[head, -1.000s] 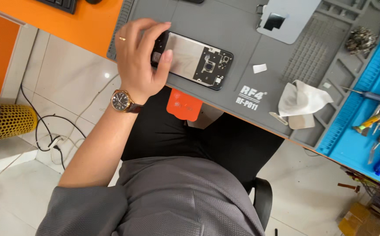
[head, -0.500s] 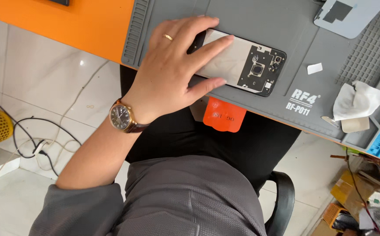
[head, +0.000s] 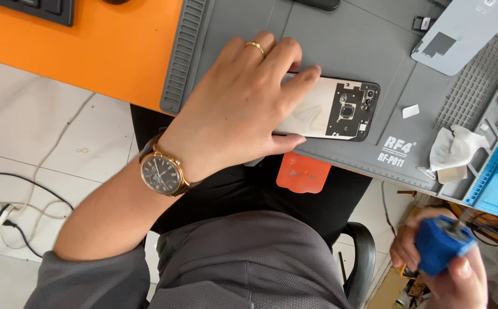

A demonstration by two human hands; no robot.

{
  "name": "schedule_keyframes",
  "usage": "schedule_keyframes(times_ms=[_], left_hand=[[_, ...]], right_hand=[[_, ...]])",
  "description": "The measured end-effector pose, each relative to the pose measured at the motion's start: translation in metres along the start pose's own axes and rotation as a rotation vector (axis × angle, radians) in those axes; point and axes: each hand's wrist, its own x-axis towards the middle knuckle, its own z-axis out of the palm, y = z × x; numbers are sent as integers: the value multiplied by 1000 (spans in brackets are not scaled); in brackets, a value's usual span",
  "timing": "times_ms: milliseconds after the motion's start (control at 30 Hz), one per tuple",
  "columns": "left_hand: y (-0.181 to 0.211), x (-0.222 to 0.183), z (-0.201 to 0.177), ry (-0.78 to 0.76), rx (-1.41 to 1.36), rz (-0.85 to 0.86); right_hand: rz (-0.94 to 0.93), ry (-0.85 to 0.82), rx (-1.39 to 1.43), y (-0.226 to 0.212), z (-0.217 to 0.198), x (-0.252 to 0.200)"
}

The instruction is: The person wipes the internal components and back panel of a mobile phone with a cloth, uses a screwdriver to pry at the panel and tighten components, and handles a small tube of adhesive while working at a bench.

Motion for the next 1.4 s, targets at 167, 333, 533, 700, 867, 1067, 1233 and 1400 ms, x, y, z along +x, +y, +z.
schedule_keyframes(times_ms=[167,333,533,700,867,1067,1233,1400], left_hand=[[23,-10,1,-14,120,-109],[41,-13,-15,-47,36,-159],[61,-24,-40,-156,-721,156],[66,-40,-33,-277,-546,232],[50,-36,-46,-326,-794,162],[19,-31,-35,89,-489,-47],[10,-41,-15,-78,-151,-75],[8,-47,-16,-131,-153,-19]], right_hand=[[-66,52,-273,5,25,30],[-118,51,-635,12,44,37],[-329,-184,-979,4,85,39],[-430,-167,-1079,10,86,40],[-449,-207,-1133,-5,80,40],[-3,235,-1515,-20,75,45],[103,418,-1815,-10,65,44],[233,444,-2017,-9,66,47]])
